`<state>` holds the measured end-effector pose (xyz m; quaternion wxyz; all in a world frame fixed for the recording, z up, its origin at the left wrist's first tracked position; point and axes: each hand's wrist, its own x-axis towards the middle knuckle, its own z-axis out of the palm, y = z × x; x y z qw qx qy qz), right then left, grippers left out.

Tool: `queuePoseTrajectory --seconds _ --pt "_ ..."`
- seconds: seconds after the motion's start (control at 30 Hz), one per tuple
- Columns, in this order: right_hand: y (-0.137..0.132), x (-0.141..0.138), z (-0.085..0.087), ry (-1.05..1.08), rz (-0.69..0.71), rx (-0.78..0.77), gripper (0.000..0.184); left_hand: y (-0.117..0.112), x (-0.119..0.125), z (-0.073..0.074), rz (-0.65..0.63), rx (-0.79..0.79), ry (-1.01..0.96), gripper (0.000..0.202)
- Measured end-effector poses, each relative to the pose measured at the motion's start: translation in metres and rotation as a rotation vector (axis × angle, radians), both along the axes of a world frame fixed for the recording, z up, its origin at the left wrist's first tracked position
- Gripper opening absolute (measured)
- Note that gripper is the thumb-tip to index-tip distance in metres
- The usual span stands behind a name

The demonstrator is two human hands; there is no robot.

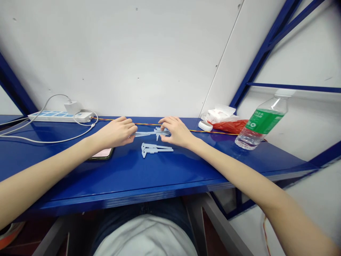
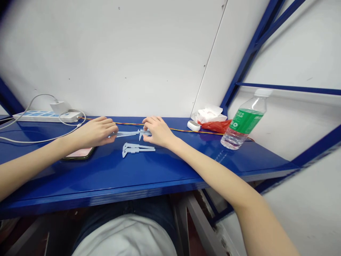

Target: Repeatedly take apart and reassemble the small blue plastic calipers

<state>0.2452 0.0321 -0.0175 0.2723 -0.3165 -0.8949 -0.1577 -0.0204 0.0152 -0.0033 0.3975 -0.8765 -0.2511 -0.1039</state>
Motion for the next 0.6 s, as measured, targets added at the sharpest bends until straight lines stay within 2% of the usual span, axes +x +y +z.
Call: queuePoseTrajectory --seconds 0.37,0.6 --pt "-0.001 -0.001 -0.001 0.03 0.077 0.012 0.007 0.0 0.0 0.001 -0.049 -0.066 -0.024 0.022" --pt "-0.011 -0.014 0.001 -0.03 0.148 0.099 0.005 -0.013 0.013 -0.001 -0.052 -0.041 -0.055 0.021"
